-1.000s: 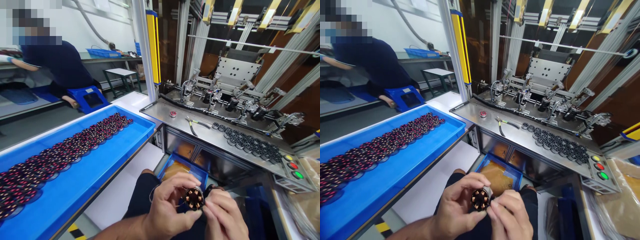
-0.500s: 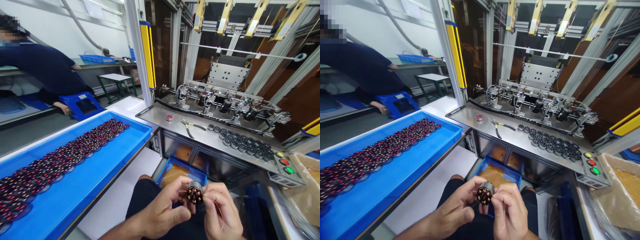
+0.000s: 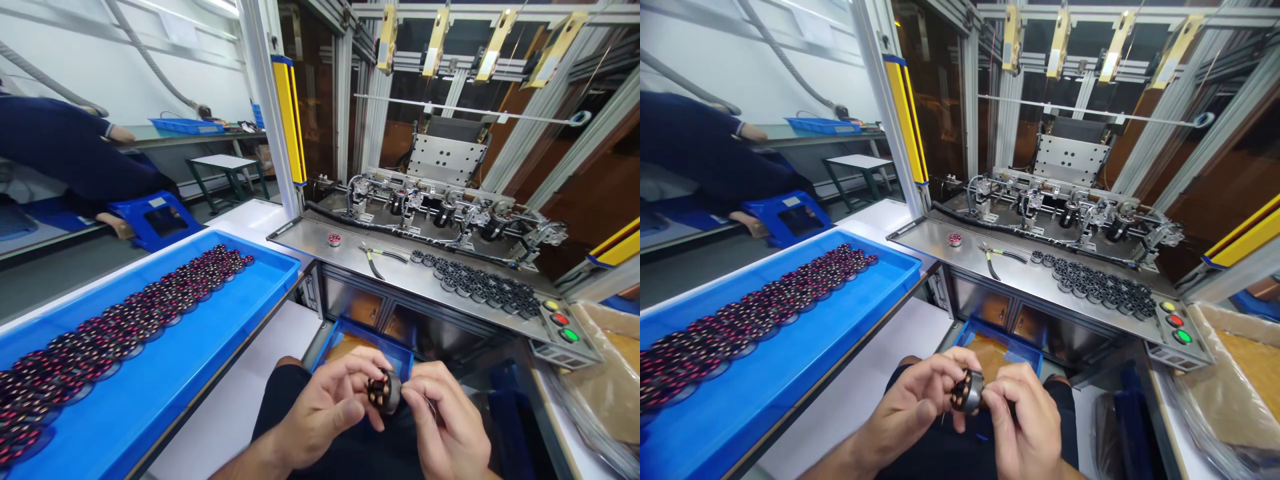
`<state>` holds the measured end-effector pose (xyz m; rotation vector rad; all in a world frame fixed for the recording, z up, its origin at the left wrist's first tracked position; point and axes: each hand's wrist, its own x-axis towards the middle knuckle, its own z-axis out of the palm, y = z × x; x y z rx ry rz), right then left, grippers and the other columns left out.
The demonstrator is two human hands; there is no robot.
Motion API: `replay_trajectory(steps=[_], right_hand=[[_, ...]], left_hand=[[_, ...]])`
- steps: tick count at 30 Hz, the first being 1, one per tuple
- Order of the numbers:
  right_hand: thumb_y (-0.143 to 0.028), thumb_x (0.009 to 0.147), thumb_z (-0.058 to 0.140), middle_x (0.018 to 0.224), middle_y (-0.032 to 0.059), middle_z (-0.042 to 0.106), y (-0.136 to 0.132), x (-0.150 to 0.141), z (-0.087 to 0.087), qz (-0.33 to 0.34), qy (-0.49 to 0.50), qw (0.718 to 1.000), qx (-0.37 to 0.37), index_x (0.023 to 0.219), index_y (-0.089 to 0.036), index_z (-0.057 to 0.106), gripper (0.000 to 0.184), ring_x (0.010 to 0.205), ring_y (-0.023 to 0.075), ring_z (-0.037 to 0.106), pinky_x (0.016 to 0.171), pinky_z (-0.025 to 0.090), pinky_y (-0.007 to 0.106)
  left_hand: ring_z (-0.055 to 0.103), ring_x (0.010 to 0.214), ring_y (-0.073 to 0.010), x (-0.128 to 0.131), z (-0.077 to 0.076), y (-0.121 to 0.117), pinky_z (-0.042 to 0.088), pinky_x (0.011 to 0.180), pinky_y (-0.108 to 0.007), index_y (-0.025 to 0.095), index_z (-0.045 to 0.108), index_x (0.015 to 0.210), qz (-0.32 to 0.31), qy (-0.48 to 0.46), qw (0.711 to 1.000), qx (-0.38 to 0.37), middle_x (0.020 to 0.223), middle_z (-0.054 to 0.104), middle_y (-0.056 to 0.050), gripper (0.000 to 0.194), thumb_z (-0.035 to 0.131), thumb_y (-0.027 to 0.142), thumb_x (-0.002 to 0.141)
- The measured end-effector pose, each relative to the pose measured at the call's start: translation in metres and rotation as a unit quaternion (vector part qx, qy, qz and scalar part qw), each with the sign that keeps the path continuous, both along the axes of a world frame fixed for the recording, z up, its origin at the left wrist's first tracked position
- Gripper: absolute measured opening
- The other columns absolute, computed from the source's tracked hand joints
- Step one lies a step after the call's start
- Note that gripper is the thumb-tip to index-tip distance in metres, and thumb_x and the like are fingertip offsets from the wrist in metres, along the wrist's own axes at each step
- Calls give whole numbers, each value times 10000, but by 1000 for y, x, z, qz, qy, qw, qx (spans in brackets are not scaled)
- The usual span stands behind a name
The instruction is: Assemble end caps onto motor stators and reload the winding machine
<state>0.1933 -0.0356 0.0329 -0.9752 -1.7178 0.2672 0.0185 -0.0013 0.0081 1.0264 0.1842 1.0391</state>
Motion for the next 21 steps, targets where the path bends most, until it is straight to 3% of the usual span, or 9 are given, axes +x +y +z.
replay_trajectory(steps=[6, 9, 12, 14, 16, 18, 21], right_hand=[[-45, 907, 535, 714, 18, 577, 3, -1, 9, 26, 25, 999, -15, 816, -157, 606, 161, 662, 117, 577, 582, 484, 239], [-41, 909, 534, 723, 24, 596, 2, 4, 12, 40, 5, 999, 12, 838, -149, 617, 153, 677, 116, 600, 592, 513, 231], [-82, 944, 540, 782, 42, 653, 0, 9, 14, 42, -59, 995, 65, 905, -141, 629, 114, 725, 111, 656, 632, 555, 207], [-130, 979, 527, 800, 46, 679, -1, 11, 15, 26, -96, 989, 105, 926, -138, 631, 117, 744, 101, 682, 653, 564, 183], [-167, 1003, 510, 799, 41, 689, -2, 13, 15, -1, -111, 985, 129, 920, -144, 630, 148, 743, 89, 693, 667, 564, 166], [-177, 1008, 509, 797, 33, 689, -1, 14, 15, -17, -120, 983, 138, 906, -150, 625, 157, 745, 83, 698, 681, 564, 159], [-136, 991, 519, 780, 37, 668, 2, 17, 17, 9, -131, 981, 146, 903, -135, 620, 134, 784, 102, 699, 697, 573, 173]], left_hand=[[603, 1179, -254, 0, 0, -8, 526, 954, -350, 258, 666, 1097, 73, -41, 996, 3, 1072, 610, -48, 364, 819, 283, 767], [599, 1219, -244, 2, 2, -11, 491, 1007, -339, 254, 664, 1035, 79, -79, 993, -28, 951, 656, -13, 359, 851, 235, 728], [584, 1241, -246, 5, 7, -11, 499, 992, -320, 247, 636, 1095, 75, -94, 990, -80, 1022, 670, -28, 496, 884, 341, 675], [658, 1105, -225, 7, 8, -8, 547, 890, -288, 197, 615, 1127, 22, -60, 991, -121, 1048, 676, -72, 576, 853, 471, 679], [726, 809, -179, 11, 4, -6, 577, 681, -237, 134, 610, 1055, -87, -20, 985, -151, 907, 702, -98, 556, 747, 579, 750], [704, 573, -151, 14, -1, -4, 537, 501, -190, 123, 585, 964, -176, -1, 971, -163, 737, 701, -85, 485, 662, 582, 829], [709, 520, -158, 16, -5, -3, 533, 452, -180, 139, 557, 988, -191, 4, 968, -165, 725, 721, -88, 358, 666, 462, 877]])
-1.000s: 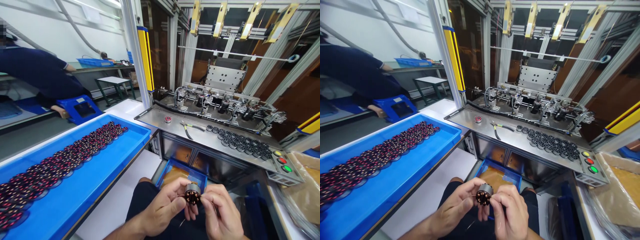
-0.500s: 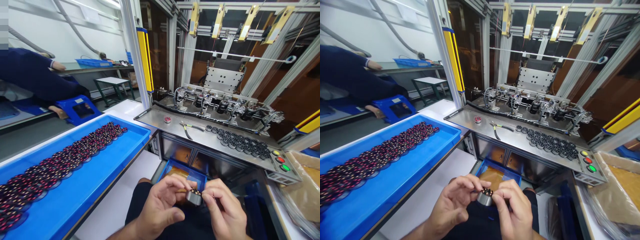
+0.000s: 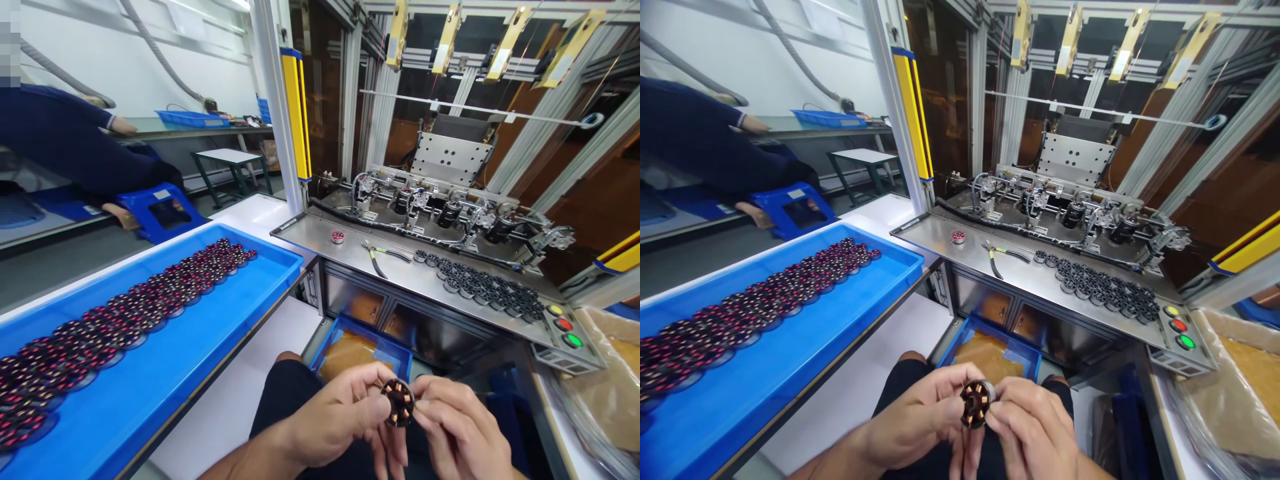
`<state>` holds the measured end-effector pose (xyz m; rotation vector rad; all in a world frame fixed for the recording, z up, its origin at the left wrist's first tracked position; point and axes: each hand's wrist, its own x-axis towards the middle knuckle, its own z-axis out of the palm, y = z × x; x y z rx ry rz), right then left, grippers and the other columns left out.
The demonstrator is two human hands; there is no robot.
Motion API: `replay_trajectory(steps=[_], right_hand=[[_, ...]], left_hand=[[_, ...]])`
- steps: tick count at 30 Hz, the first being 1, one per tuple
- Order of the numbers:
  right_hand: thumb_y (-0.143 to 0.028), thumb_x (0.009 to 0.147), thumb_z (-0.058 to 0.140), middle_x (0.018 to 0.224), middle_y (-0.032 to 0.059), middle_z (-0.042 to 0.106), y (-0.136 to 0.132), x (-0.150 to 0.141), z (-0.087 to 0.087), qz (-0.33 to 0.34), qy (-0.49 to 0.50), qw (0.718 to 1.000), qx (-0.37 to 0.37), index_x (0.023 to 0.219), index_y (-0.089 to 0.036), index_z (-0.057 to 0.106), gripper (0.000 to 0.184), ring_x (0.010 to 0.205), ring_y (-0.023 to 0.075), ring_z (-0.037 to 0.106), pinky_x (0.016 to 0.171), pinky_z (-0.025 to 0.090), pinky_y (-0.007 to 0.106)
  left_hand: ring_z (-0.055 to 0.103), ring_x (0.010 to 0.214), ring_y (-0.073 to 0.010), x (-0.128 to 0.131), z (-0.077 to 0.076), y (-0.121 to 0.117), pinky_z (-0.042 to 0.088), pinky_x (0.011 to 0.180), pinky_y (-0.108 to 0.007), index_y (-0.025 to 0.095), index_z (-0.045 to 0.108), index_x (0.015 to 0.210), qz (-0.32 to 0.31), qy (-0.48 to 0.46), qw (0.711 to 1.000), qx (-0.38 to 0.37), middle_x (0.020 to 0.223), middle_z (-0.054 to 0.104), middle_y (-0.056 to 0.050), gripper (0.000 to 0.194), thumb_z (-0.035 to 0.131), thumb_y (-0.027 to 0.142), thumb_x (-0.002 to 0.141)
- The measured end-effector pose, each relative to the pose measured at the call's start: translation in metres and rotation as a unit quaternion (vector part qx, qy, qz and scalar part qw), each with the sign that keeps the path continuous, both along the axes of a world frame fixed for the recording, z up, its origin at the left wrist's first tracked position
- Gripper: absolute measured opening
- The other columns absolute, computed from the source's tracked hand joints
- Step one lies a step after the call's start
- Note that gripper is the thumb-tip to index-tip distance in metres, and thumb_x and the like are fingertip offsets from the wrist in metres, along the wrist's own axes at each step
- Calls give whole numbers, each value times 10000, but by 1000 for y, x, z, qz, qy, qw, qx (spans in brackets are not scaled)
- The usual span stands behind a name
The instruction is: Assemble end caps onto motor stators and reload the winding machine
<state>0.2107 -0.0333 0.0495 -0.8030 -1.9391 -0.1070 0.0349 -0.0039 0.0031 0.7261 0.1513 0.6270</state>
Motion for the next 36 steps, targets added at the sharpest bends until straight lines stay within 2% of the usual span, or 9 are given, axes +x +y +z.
replay_trajectory(steps=[6, 10, 13, 16, 18, 21, 24, 31, 36], right_hand=[[-71, 939, 537, 762, 44, 646, 3, 4, -2, 10, 11, 999, -30, 901, -124, 631, 114, 710, 106, 631, 641, 544, 202], [-43, 905, 542, 755, 27, 618, 1, -3, -4, -11, 77, 990, -119, 865, -150, 620, 138, 679, 101, 601, 596, 502, 209], [-46, 907, 529, 714, 15, 586, 1, -6, -1, 19, 129, 976, -174, 813, -160, 600, 164, 654, 106, 582, 575, 494, 222], [-59, 913, 528, 704, 14, 592, 2, -2, 2, 37, 117, 977, -172, 835, -161, 604, 149, 641, 109, 590, 563, 508, 221], [-74, 925, 533, 726, 26, 626, 3, 2, 1, 25, 66, 990, -123, 873, -153, 618, 128, 654, 110, 619, 573, 529, 214], [-101, 953, 533, 768, 52, 671, 4, 8, -2, -9, -11, 999, -39, 904, -137, 637, 120, 684, 111, 664, 587, 553, 194], [-97, 965, 521, 767, 60, 675, 6, 11, -3, -2, -20, 1000, 8, 915, -122, 643, 134, 703, 118, 675, 600, 570, 198], [-107, 953, 543, 673, 55, 703, 7, 15, 11, 29, -85, 992, 85, 858, -113, 673, 161, 662, 153, 695, 586, 610, 256], [-67, 927, 536, 652, 58, 704, 8, 21, 9, 39, -97, 986, 130, 843, -95, 685, 173, 651, 155, 696, 572, 611, 250]], left_hand=[[754, 673, -158, -1, 8, 1, 576, 536, -179, 202, 610, 1072, 78, -12, 997, 12, 927, 701, -36, 289, 757, 208, 823], [702, 950, -142, -4, 13, -1, 571, 798, -226, 203, 679, 943, 168, -40, 983, 56, 1188, 647, -34, 345, 836, 42, 681], [642, 1125, -176, -4, 13, -3, 514, 953, -272, 194, 686, 857, 209, -69, 972, 77, 1131, 693, -29, 316, 855, 28, 648], [612, 1205, -200, -1, 12, -4, 493, 992, -288, 207, 680, 871, 232, -74, 968, 56, 1033, 733, -20, 351, 900, 101, 618], [666, 1103, -193, 2, 11, -3, 526, 913, -255, 190, 677, 951, 228, -34, 973, 19, 1027, 734, -52, 412, 918, 261, 624], [731, 722, -166, 6, 12, 1, 564, 638, -214, 102, 671, 939, 115, 42, 991, -53, 829, 739, -114, 471, 757, 534, 770], [720, 576, -161, 9, 14, 6, 548, 517, -190, 76, 675, 860, 29, 76, 991, -102, 718, 727, -111, 464, 733, 531, 790], [730, 589, -156, 8, 21, 4, 552, 515, -165, 69, 709, 903, 48, 95, 988, -111, 728, 730, -93, 446, 826, 456, 714], [723, 576, -155, 9, 23, 0, 546, 503, -169, 73, 712, 924, 77, 102, 986, -108, 725, 731, -88, 464, 839, 458, 698]])
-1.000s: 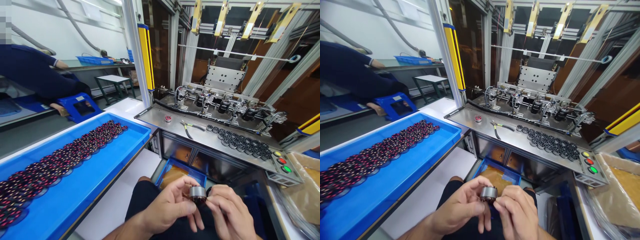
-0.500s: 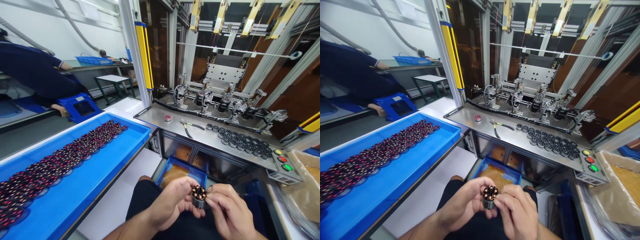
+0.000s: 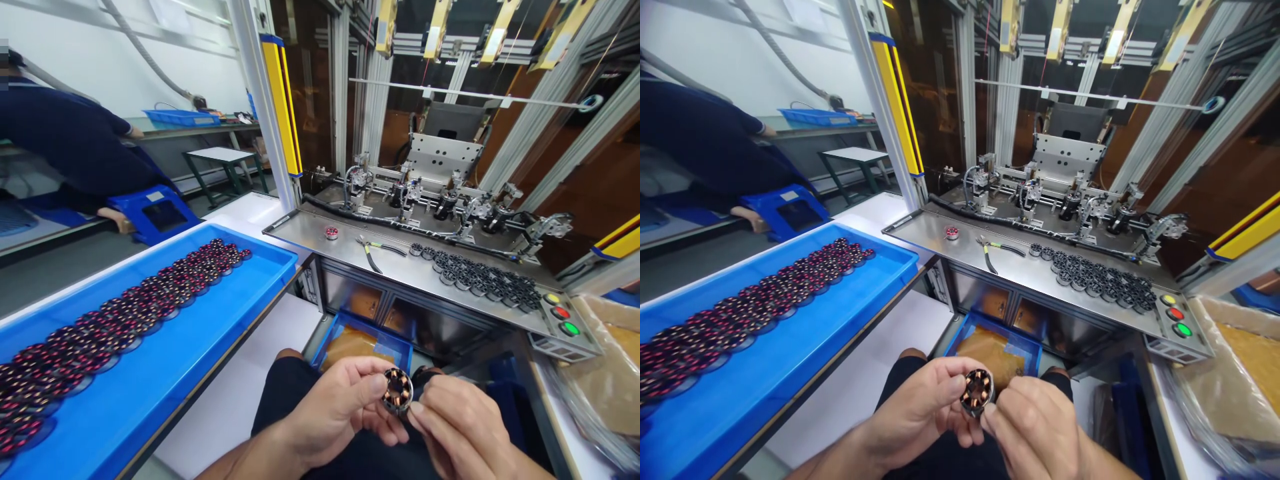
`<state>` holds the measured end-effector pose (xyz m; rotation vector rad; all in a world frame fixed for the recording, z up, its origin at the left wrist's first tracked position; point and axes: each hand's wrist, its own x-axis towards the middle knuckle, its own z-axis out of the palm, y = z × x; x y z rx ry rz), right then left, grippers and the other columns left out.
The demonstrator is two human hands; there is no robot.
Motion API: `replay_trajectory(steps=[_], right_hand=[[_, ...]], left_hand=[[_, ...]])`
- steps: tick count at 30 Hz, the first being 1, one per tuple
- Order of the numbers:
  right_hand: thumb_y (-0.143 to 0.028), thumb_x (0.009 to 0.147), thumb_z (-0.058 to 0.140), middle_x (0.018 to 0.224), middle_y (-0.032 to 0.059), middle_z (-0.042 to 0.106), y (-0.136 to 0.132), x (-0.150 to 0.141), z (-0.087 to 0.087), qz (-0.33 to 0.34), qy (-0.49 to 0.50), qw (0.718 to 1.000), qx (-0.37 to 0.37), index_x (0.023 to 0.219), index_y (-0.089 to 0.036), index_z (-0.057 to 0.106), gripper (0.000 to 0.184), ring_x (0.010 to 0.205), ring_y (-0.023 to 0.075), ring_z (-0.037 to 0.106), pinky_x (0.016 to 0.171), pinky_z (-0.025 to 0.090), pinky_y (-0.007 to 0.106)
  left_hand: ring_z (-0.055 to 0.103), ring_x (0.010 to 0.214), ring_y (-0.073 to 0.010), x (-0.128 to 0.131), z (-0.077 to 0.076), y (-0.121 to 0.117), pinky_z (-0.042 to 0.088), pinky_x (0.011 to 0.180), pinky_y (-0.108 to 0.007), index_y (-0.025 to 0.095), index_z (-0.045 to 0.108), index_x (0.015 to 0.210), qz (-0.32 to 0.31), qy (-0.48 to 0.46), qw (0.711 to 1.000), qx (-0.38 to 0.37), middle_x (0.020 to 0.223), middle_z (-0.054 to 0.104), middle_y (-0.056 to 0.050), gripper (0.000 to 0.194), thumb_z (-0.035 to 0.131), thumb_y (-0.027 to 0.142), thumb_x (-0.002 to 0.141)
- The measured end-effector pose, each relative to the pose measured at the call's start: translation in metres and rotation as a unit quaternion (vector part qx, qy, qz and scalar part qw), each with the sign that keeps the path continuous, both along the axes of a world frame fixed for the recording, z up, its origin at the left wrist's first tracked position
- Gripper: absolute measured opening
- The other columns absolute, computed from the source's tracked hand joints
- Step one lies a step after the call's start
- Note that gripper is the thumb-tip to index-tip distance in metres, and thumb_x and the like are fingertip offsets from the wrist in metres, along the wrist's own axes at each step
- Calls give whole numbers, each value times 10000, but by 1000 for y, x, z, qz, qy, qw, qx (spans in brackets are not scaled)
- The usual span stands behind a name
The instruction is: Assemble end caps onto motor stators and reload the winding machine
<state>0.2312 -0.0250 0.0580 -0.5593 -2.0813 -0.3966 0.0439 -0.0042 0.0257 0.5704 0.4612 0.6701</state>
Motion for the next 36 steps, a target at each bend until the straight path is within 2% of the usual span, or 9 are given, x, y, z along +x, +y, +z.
replay_trajectory(steps=[5, 10, 17, 20, 24, 27, 30, 33, 36], right_hand=[[-87, 887, 619, 730, 70, 690, -2, -3, 0, 4, 47, 997, -55, 901, -89, 666, 49, 692, 157, 677, 622, 611, 262], [-203, 905, 666, 839, 69, 668, -2, -5, 4, 24, 130, 982, -132, 1060, -128, 609, 181, 749, 163, 652, 626, 614, 320], [-69, 887, 617, 723, 45, 672, -6, -7, 4, 8, 77, 991, -106, 950, -132, 700, 122, 663, 143, 640, 587, 581, 267], [-71, 894, 602, 717, 43, 679, -12, -11, 1, -42, 105, 986, -119, 907, -141, 688, 112, 647, 135, 654, 554, 564, 236], [-24, 867, 578, 745, 43, 653, -16, -15, -1, -62, 131, 966, -214, 914, -150, 649, 152, 643, 129, 641, 537, 539, 222], [-19, 877, 539, 714, 38, 616, -13, -16, 4, -26, 172, 951, -254, 875, -150, 630, 159, 624, 129, 615, 530, 526, 228], [-66, 921, 531, 715, 45, 636, -8, -14, 11, 11, 137, 962, -236, 880, -144, 633, 135, 652, 130, 638, 561, 551, 218], [-114, 962, 514, 734, 53, 671, -5, -9, 14, 9, 74, 978, -193, 914, -143, 640, 138, 665, 126, 667, 577, 564, 202], [-122, 963, 517, 718, 48, 669, -5, -5, 17, -8, 57, 986, -156, 917, -144, 646, 138, 635, 126, 665, 553, 559, 203]], left_hand=[[718, 588, -154, 0, 0, -2, 553, 527, -187, 82, 704, 939, 14, -7, 1000, 16, 730, 736, -84, 450, 839, 444, 706], [709, 616, -142, -2, 0, -3, 563, 553, -195, 92, 701, 972, 18, -7, 999, 41, 776, 759, -108, 430, 831, 420, 728], [740, 596, -165, -1, -7, -5, 566, 519, -176, 114, 674, 1023, 13, -41, 999, 29, 743, 749, -72, 424, 835, 380, 735], [742, 604, -151, -1, -9, -4, 543, 487, -159, 192, 645, 1049, 19, -86, 995, 43, 908, 762, -58, 370, 838, 242, 736], [740, 918, -173, -4, -4, -5, 588, 753, -251, 187, 639, 844, 66, -136, 985, 88, 1203, 697, -32, 346, 858, 36, 622], [647, 1165, -234, -4, -2, -4, 534, 912, -318, 179, 589, 734, 91, -180, 973, 109, 1053, 733, -11, 361, 884, 44, 575], [637, 1172, -228, 0, -3, -1, 505, 923, -301, 202, 633, 892, 104, -185, 972, 102, 1012, 737, -27, 409, 920, 228, 601], [720, 848, -187, 8, -9, 3, 538, 733, -259, 134, 654, 981, 8, -132, 989, 69, 916, 740, -93, 490, 751, 561, 761], [654, 489, -153, 13, -15, 6, 485, 489, -217, 99, 637, 892, -145, -113, 982, 52, 642, 702, -85, 584, 563, 676, 844]])
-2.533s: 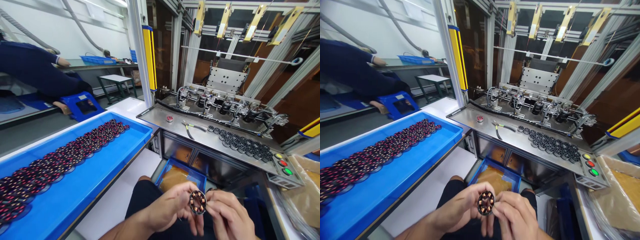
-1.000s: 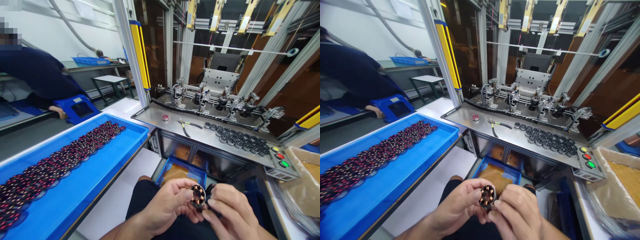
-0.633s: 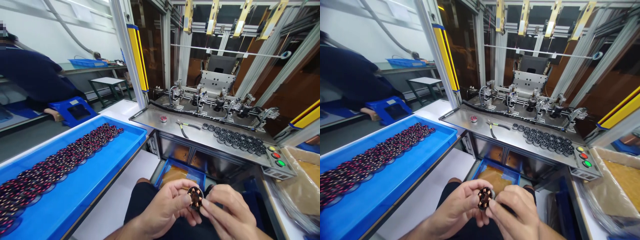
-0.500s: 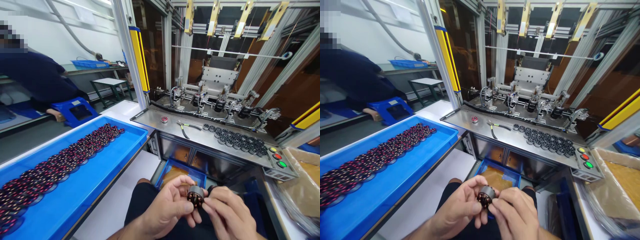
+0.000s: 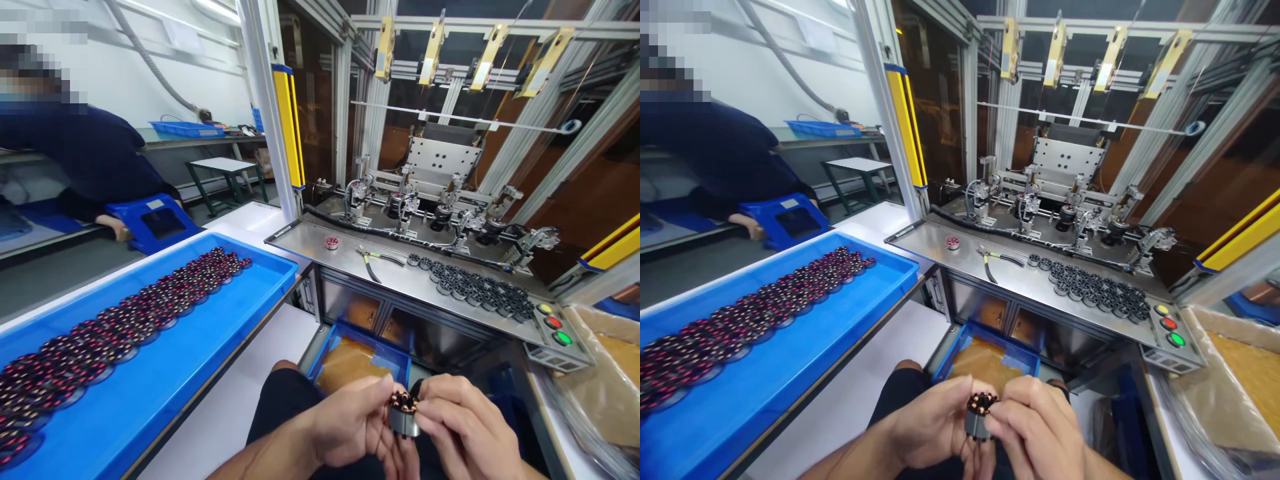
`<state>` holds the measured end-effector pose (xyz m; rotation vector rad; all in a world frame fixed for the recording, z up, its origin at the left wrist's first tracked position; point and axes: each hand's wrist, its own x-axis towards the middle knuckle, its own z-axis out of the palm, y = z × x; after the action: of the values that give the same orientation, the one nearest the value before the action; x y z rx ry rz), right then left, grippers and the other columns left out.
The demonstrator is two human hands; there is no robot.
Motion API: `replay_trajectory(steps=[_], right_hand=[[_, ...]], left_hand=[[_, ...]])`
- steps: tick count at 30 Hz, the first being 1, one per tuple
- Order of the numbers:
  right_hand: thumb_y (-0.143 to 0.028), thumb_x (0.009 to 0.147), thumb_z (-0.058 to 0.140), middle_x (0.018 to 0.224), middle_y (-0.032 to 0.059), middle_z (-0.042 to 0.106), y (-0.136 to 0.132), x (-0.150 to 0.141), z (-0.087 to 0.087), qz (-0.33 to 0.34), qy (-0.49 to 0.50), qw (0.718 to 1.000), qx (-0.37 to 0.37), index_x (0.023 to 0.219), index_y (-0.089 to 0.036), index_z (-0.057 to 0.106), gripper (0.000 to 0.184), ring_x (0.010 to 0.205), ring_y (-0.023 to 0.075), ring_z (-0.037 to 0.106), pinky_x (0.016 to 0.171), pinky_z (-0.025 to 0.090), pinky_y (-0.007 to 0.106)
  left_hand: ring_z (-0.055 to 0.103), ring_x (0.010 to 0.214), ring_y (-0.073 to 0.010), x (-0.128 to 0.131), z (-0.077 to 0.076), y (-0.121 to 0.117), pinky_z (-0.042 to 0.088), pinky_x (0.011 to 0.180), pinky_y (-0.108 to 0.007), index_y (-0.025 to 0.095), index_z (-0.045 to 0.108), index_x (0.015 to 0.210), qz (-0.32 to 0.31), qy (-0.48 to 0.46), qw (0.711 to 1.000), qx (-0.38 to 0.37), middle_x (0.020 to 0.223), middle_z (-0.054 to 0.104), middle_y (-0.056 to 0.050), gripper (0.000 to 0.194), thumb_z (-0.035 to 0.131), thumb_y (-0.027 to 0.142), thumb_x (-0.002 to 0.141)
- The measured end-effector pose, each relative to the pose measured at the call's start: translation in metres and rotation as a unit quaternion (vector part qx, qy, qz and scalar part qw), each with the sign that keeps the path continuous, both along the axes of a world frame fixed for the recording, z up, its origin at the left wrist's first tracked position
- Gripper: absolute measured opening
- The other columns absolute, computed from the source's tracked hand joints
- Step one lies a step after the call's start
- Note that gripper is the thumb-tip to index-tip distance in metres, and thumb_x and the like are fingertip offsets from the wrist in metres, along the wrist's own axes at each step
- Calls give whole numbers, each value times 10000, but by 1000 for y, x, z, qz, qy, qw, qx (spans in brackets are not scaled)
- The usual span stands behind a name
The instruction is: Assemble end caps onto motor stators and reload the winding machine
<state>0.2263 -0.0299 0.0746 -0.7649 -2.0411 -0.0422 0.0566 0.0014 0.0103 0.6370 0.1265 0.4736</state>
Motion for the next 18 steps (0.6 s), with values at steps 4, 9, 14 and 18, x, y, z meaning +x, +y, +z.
replay_trajectory(steps=[4, 9, 14, 18], right_hand=[[-115, 944, 539, 691, 33, 663, -2, 0, 3, -40, -10, 998, 36, 917, -160, 658, 130, 617, 132, 658, 521, 543, 208], [-52, 895, 561, 722, 35, 642, -6, -4, 8, -99, 24, 994, -32, 893, -152, 650, 134, 616, 113, 629, 545, 539, 194], [-48, 912, 553, 709, 29, 608, -4, -8, 20, -1, 62, 991, -121, 829, -148, 608, 142, 650, 108, 601, 581, 532, 202], [-85, 951, 517, 702, 41, 609, -2, -4, 30, 47, 23, 991, -119, 866, -133, 626, 146, 645, 117, 597, 559, 526, 214]], left_hand=[[698, 508, -156, 0, 0, -4, 488, 449, -176, 146, 571, 1029, 47, -2, 999, 12, 779, 727, -70, 395, 735, 437, 817], [707, 981, -191, -6, 17, -8, 560, 789, -258, 206, 588, 910, 208, -45, 977, -4, 1070, 678, -18, 447, 881, 88, 594], [654, 1084, -221, -6, 20, 1, 505, 927, -313, 201, 627, 1013, 231, -76, 970, -6, 1004, 690, -43, 440, 860, 385, 688], [666, 587, -169, 4, 7, 6, 469, 506, -213, 86, 665, 891, 19, -21, 1000, -11, 711, 683, -88, 567, 610, 647, 829]])
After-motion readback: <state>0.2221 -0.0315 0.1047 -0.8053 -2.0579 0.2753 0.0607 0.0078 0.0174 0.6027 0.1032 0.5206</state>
